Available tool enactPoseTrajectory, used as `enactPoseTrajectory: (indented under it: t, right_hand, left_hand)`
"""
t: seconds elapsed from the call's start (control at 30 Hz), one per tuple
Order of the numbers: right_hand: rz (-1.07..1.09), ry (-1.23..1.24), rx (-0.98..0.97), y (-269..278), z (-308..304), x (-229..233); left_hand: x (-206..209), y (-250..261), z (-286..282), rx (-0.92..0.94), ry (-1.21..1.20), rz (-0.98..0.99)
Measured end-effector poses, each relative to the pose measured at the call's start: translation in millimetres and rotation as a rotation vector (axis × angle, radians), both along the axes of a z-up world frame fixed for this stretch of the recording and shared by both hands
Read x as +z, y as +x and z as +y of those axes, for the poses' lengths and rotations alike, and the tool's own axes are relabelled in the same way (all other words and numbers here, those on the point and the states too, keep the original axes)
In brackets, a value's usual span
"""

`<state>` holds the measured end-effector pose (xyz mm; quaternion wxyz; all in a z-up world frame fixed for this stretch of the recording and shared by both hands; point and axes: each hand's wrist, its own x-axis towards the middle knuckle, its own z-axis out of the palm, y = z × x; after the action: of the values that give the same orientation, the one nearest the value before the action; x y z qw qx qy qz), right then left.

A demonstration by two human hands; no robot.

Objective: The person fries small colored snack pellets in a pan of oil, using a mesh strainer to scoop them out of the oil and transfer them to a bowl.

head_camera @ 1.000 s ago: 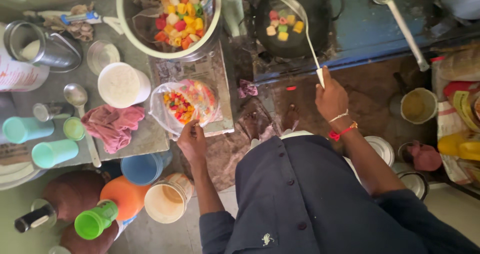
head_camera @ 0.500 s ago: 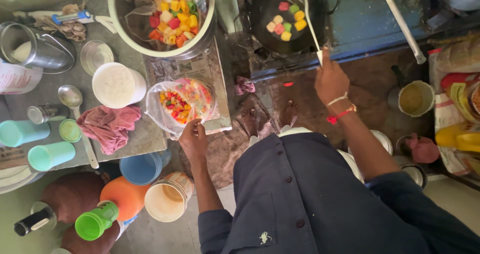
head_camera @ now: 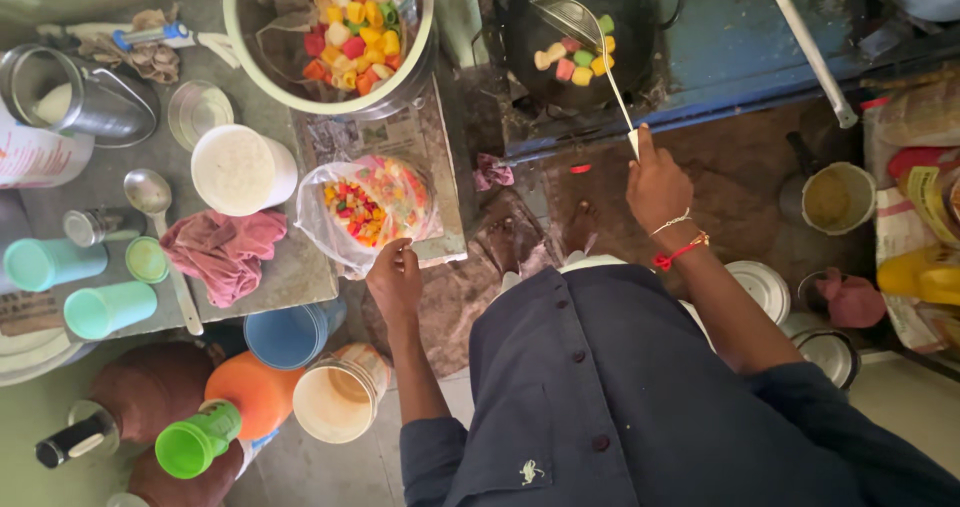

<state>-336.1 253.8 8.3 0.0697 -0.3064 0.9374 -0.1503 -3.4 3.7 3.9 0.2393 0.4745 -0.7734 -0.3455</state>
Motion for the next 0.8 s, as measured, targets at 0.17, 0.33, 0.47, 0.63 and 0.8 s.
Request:
enactPoseTrajectory:
  t: [0.17,0.33,0.47,0.63,0.8]
  right_hand:
    - [0.078,-0.141,0.015,-8,8,8]
    - [0.115,-0.132,0.023,-45,18,9]
    - [0.065,-0.069,0.040,-54,29,-10]
    - [-0.386,-0.306,-0.174,-14,14,-39]
    - [-1.216,-0.614,-0.593,8,-19,-39]
  left_hand:
    - [3,-4,-2,0.000,0.003,0.011]
    - [-4,1,-4,0.016,0.021,-0.001]
    - [-11,4,-5,0.022,0.007,0.009]
    - [2,8,-1,0.034,-0.055,0.022]
    - [27,13,-8,0.057,-0.073,0.045]
